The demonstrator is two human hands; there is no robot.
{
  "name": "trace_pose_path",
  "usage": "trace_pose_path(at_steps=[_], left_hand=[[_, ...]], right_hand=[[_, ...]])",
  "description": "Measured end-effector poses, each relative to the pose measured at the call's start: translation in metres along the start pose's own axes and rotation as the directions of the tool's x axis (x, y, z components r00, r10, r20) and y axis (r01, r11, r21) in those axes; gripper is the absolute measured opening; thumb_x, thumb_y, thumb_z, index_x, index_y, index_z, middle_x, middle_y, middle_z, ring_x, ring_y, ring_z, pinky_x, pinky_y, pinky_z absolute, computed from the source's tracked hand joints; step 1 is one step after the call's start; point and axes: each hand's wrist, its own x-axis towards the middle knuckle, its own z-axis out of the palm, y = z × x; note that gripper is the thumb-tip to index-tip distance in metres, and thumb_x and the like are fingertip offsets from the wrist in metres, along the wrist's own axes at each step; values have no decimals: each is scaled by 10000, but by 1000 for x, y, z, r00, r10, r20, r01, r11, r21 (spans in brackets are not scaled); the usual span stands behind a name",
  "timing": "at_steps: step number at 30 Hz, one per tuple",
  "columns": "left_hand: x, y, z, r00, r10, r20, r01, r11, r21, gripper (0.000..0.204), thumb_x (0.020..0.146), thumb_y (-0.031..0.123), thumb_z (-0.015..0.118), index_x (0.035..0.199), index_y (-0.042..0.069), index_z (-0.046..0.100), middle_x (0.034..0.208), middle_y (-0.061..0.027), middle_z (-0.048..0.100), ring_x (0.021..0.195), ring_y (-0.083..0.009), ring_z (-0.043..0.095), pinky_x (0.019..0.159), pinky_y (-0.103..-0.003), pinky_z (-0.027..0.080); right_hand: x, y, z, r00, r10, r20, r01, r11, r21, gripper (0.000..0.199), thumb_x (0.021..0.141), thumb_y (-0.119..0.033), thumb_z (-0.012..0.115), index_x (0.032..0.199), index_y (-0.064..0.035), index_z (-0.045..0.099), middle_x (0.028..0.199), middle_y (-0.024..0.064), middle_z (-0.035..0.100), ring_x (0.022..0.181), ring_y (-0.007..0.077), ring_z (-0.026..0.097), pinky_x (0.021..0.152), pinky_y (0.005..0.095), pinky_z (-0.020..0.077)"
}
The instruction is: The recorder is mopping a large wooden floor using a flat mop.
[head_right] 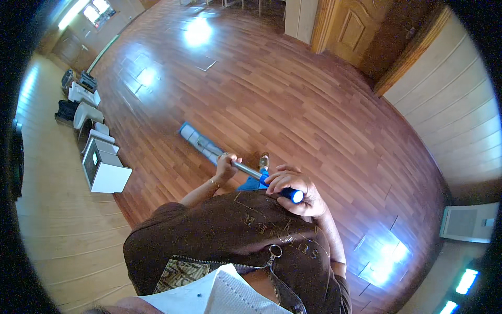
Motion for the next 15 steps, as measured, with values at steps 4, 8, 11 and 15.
trace_pose_path(at_steps=[4,8,11,15], left_hand=[[-32,-4,-11,990,-95,100,88,993,73,282,741,297,701,590,120,542,692,-83,603,777,-309,589,708,-435,374],[-33,17,-18,984,-4,178,-14,995,99,270,766,318,660,606,120,569,701,-83,620,795,-308,609,709,-449,387],[-19,39,-4,972,78,221,-93,994,61,273,786,316,631,613,117,559,690,-110,604,775,-338,597,697,-466,381],[4,80,16,912,234,337,-207,972,-113,275,771,312,637,605,119,532,656,-135,577,711,-368,578,643,-502,380]], right_hand=[[-12,1,7,995,97,-29,-90,980,178,209,763,28,638,945,-62,589,943,98,651,1027,318,607,990,507,354],[-14,-13,1,988,75,-137,-42,973,227,205,774,64,607,952,-35,586,872,103,615,912,308,629,924,545,443],[-19,-34,2,941,25,-338,73,959,275,246,737,72,610,967,-5,571,839,145,607,857,322,632,877,545,471],[-33,-76,3,862,-18,-507,66,995,76,245,680,-153,651,867,-13,577,754,154,629,762,349,652,809,452,474]])
